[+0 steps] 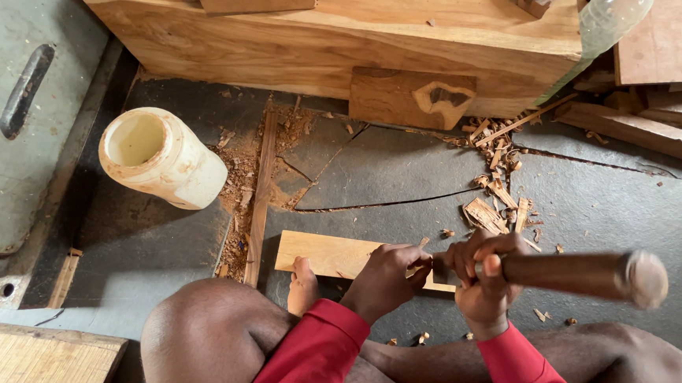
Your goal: The person sits on the floor and carves a small piece of wood using a chisel and a wooden mallet. They strike the chisel repeatedly to shape the wood, then switch to using the chisel by hand for finer details. The person also moves a plastic container aside during the process.
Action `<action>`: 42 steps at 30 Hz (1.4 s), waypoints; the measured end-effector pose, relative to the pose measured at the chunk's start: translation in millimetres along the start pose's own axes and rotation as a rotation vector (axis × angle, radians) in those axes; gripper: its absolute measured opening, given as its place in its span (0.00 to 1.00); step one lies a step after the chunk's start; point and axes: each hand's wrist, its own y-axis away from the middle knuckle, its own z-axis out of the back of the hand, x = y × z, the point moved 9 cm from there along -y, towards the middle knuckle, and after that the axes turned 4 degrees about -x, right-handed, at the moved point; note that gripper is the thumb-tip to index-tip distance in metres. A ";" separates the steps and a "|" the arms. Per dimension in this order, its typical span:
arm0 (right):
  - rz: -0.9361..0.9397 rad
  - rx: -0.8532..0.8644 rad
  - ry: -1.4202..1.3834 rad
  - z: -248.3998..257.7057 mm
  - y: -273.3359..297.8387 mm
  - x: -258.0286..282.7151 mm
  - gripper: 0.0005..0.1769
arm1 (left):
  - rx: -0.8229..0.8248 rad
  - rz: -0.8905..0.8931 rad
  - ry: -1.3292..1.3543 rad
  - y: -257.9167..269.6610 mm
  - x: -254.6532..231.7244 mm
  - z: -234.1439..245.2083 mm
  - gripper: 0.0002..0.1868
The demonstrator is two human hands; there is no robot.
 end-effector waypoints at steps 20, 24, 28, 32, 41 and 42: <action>-0.104 0.082 0.027 -12.9 1.2 2.9 0.23 | 0.011 0.022 0.011 1.1 -0.9 0.1 0.11; -0.090 0.080 0.035 -14.8 1.5 4.2 0.23 | 0.008 -0.032 -0.064 -0.7 -7.3 1.9 0.11; -0.053 0.064 0.048 -15.6 -2.3 3.8 0.23 | 0.015 -0.048 -0.075 -1.2 -11.5 3.9 0.10; -0.059 0.076 0.042 -16.6 -3.6 4.4 0.23 | 0.033 -0.043 -0.084 -4.7 -11.0 0.5 0.10; -0.074 0.045 0.025 -11.1 3.0 -2.6 0.23 | 0.072 -0.097 -0.098 -1.6 2.3 -5.4 0.08; -0.077 0.050 0.006 -12.4 1.9 -3.1 0.24 | 0.066 -0.099 -0.086 -2.7 2.1 -3.8 0.09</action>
